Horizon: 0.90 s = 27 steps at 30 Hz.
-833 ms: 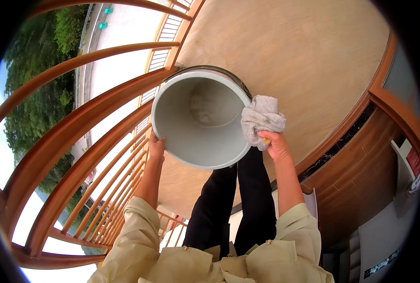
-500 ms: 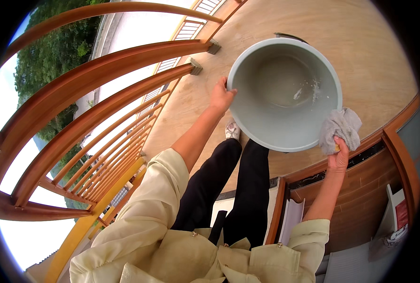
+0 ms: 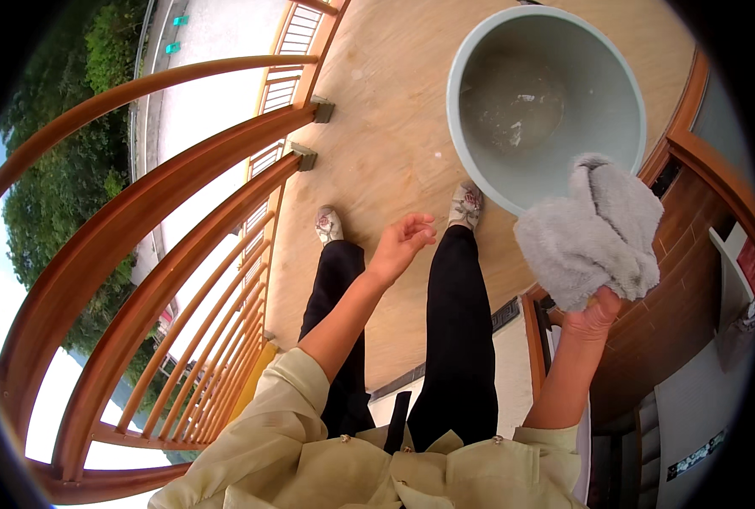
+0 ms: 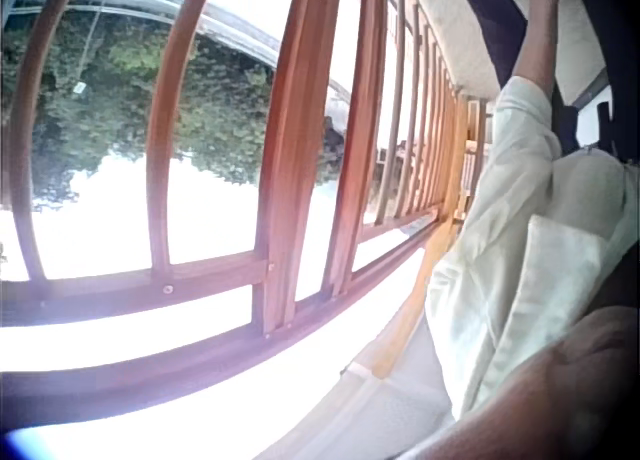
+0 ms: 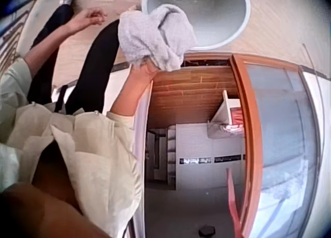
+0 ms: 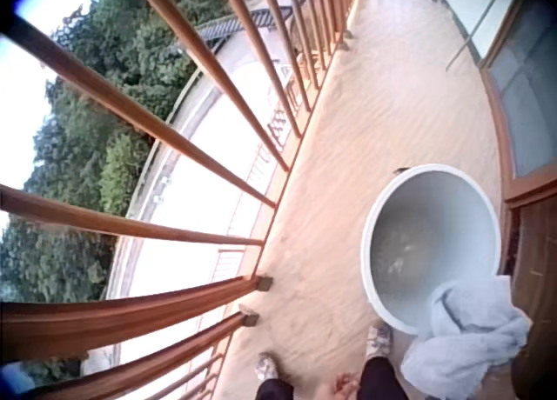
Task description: The person wipes a wooden railing on an outdoor balcony using a cloth. They move along the railing, cleaning the top and sides, and occasionally dip the cloth into a bucket of water to wet it.
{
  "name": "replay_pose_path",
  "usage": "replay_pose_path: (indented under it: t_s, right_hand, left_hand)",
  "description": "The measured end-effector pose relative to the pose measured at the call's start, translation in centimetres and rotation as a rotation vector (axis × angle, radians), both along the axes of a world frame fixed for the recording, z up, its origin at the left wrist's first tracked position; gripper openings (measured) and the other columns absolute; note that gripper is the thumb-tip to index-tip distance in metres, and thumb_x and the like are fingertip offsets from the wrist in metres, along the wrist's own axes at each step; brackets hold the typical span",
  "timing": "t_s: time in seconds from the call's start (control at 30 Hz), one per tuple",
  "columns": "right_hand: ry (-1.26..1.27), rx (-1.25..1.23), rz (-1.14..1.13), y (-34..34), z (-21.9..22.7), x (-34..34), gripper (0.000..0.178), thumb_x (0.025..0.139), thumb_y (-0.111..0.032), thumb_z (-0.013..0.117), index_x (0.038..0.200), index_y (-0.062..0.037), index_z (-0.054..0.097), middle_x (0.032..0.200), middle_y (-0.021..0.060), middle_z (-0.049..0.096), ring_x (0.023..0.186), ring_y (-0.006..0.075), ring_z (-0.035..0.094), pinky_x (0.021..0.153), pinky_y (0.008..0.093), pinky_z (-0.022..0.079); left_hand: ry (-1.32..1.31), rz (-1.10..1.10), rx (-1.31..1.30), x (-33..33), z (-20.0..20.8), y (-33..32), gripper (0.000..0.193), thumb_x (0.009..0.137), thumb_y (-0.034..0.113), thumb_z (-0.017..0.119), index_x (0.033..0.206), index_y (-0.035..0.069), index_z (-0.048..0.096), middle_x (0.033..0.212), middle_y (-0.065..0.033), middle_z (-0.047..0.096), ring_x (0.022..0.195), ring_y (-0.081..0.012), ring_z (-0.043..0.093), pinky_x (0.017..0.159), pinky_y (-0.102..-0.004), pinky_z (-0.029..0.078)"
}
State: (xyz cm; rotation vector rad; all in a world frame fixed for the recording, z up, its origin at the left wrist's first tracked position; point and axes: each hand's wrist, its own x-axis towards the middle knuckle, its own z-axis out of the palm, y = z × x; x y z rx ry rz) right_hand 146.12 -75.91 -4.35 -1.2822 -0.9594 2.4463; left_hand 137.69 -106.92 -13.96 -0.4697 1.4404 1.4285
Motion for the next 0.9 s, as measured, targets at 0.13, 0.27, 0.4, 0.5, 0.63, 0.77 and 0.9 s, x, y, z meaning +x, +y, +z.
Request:
replay_pose_path:
  t_s: [0.13, 0.27, 0.4, 0.5, 0.63, 0.77, 0.9]
  right_hand:
    - [-0.086, -0.333, 0.335, -16.8, -2.9, -8.1, 0.065, 0.067, 0.007, 0.064, 0.13, -0.0044, 0.049, 0.122, 0.0086, 0.058, 0.115, 0.0239, 0.055, 0.097, 0.0376, 0.045]
    - [-0.078, -0.458, 0.331, -28.3, -15.3, -16.5, 0.05, 0.069, 0.007, 0.067, 0.117, -0.0039, 0.057, 0.108, 0.0067, 0.064, 0.104, 0.0187, 0.06, 0.09, 0.0342, 0.048]
    - [-0.035, -0.24, 0.089, -32.8, -30.0, -25.2, 0.043, 0.066, 0.007, 0.069, 0.107, -0.0013, 0.059, 0.099, 0.0065, 0.065, 0.091, 0.0196, 0.063, 0.08, 0.0346, 0.051]
    - [-0.298, 0.307, 0.131, -37.1, -35.4, -29.1, 0.046, 0.064, -0.002, 0.072, 0.108, -0.0088, 0.058, 0.092, 0.0103, 0.068, 0.085, 0.0296, 0.066, 0.074, 0.039, 0.053]
    - [-0.516, 0.483, 0.203, -44.8, -37.2, -25.3, 0.051, 0.065, -0.014, 0.074, 0.112, -0.0212, 0.058, 0.099, 0.0128, 0.069, 0.098, 0.0346, 0.064, 0.08, 0.0429, 0.052]
    - [-0.508, 0.504, 0.597, -45.0, -37.5, -18.9, 0.054, 0.065, -0.015, 0.075, 0.116, -0.0164, 0.057, 0.106, 0.0127, 0.068, 0.105, 0.0313, 0.062, 0.084, 0.0392, 0.051]
    - [-0.233, 0.49, 0.231, -39.6, -36.4, -26.1, 0.058, 0.064, -0.012, 0.074, 0.118, -0.0091, 0.053, 0.103, 0.0166, 0.067, 0.099, 0.0342, 0.064, 0.082, 0.0386, 0.051]
  left_hand:
    - [0.058, -0.453, -0.18, 6.7, -0.9, -8.3, 0.026, 0.092, 0.01, 0.06, 0.116, -0.002, 0.058, 0.1, -0.0052, 0.066, 0.093, -0.0112, 0.062, 0.084, -0.0275, 0.049]
    - [0.031, -0.497, -0.193, 5.5, 0.5, -13.4, 0.027, 0.091, 0.011, 0.061, 0.117, 0.002, 0.058, 0.095, -0.0092, 0.067, 0.089, -0.0144, 0.065, 0.078, -0.0295, 0.051]
    - [0.319, -0.571, -0.225, 3.2, -1.3, -15.2, 0.031, 0.083, 0.01, 0.066, 0.113, 0.006, 0.058, 0.1, -0.0133, 0.066, 0.091, -0.0272, 0.066, 0.075, -0.0352, 0.053]
    - [0.194, -0.507, -0.111, 2.6, -0.8, -16.6, 0.038, 0.079, 0.015, 0.067, 0.114, 0.004, 0.058, 0.106, -0.0161, 0.062, 0.099, -0.0336, 0.06, 0.08, -0.0406, 0.05]
    - [-0.137, -0.527, 0.034, 4.9, -2.7, -20.8, 0.043, 0.08, 0.023, 0.067, 0.118, 0.006, 0.058, 0.117, -0.0157, 0.059, 0.111, -0.0346, 0.055, 0.091, -0.0418, 0.044]
    - [-0.245, -0.427, 0.05, 5.1, -2.3, -18.2, 0.05, 0.081, 0.032, 0.066, 0.125, 0.008, 0.057, 0.125, -0.0143, 0.057, 0.123, -0.0334, 0.049, 0.099, -0.0412, 0.04]
    - [-0.153, -0.739, 0.077, 2.3, -1.4, -16.9, 0.05, 0.082, 0.031, 0.066, 0.125, 0.008, 0.055, 0.126, -0.0143, 0.056, 0.118, -0.0325, 0.052, 0.096, -0.0426, 0.042]
